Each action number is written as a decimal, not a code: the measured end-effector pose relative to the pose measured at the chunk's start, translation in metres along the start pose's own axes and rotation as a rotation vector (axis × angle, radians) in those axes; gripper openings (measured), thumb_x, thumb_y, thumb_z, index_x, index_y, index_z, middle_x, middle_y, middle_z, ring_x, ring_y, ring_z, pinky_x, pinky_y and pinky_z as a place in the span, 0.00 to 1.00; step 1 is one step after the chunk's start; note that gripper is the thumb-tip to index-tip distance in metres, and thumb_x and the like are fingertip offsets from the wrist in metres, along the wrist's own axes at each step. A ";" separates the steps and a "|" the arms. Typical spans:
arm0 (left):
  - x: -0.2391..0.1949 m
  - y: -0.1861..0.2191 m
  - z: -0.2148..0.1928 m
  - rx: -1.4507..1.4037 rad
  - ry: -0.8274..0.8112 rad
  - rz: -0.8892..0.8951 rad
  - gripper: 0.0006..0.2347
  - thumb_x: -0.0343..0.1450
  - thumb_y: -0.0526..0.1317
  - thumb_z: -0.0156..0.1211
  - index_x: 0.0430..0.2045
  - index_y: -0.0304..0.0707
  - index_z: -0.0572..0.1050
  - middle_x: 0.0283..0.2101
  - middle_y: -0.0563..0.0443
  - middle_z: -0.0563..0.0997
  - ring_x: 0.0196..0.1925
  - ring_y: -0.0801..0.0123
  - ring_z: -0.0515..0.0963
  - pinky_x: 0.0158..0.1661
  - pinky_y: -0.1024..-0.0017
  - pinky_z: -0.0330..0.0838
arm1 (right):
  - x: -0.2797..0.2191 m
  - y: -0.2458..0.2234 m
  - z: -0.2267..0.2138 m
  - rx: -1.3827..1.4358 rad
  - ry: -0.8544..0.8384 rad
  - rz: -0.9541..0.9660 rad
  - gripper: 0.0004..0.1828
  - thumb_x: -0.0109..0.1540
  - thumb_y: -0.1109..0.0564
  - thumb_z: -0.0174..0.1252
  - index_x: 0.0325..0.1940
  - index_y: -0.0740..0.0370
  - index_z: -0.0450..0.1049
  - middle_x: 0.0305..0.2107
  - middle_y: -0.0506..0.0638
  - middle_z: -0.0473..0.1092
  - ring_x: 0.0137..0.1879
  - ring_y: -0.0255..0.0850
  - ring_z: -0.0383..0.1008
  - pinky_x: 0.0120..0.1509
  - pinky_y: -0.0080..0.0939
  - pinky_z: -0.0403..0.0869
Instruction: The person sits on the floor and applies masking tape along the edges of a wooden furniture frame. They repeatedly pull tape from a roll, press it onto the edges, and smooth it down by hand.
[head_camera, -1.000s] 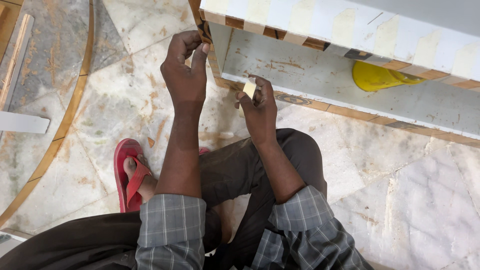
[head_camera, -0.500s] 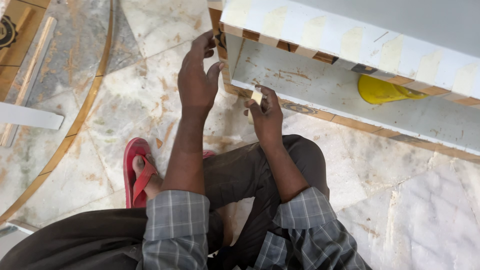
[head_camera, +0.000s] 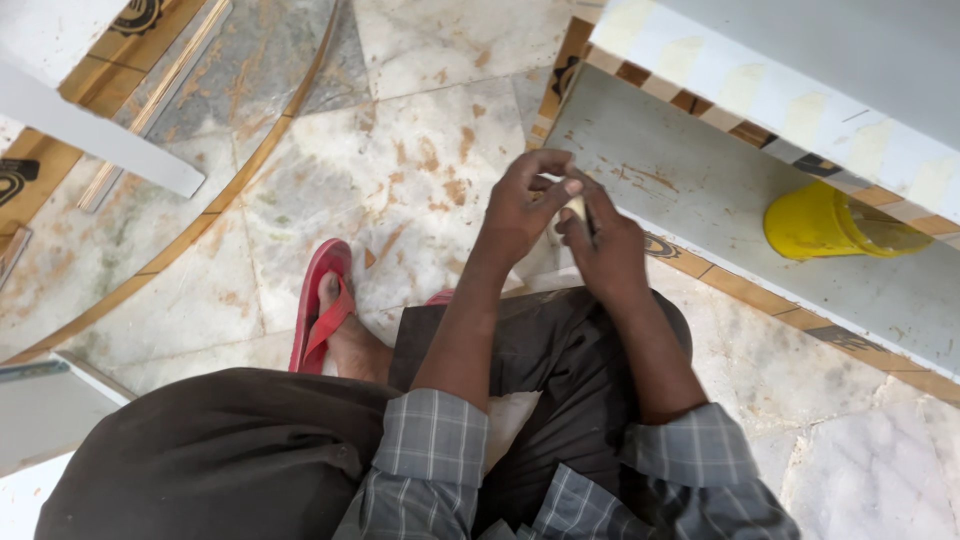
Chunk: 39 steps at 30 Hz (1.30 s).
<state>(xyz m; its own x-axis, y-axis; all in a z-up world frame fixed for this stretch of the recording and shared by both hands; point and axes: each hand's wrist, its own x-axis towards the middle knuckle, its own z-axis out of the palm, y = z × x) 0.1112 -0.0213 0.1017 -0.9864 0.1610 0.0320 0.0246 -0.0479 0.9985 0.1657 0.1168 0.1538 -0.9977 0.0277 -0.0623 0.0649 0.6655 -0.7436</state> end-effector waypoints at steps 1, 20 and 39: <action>0.000 0.000 -0.001 -0.050 -0.059 -0.011 0.17 0.71 0.38 0.65 0.52 0.29 0.75 0.45 0.47 0.81 0.44 0.71 0.80 0.45 0.71 0.78 | 0.000 -0.004 -0.006 0.036 0.001 -0.060 0.28 0.68 0.57 0.56 0.74 0.48 0.63 0.39 0.56 0.79 0.39 0.43 0.84 0.46 0.42 0.79; 0.036 -0.008 -0.008 -0.311 0.291 0.122 0.06 0.76 0.40 0.61 0.39 0.37 0.76 0.40 0.55 0.79 0.45 0.72 0.78 0.52 0.72 0.75 | 0.054 -0.031 -0.038 -0.762 0.186 -0.627 0.30 0.71 0.41 0.66 0.70 0.56 0.67 0.45 0.55 0.79 0.42 0.46 0.81 0.40 0.44 0.75; 0.073 -0.028 -0.019 -0.751 0.220 0.191 0.09 0.82 0.37 0.56 0.52 0.30 0.71 0.45 0.39 0.85 0.49 0.67 0.83 0.56 0.67 0.75 | 0.084 -0.049 -0.027 -0.909 0.219 -0.599 0.23 0.68 0.45 0.70 0.62 0.57 0.75 0.30 0.52 0.77 0.30 0.50 0.78 0.34 0.48 0.73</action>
<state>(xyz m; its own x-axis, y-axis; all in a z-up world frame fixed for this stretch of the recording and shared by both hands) 0.0355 -0.0272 0.0752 -0.9876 -0.1107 0.1115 0.1570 -0.7178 0.6783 0.0785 0.1072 0.2031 -0.8504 -0.4102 0.3295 -0.3793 0.9120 0.1565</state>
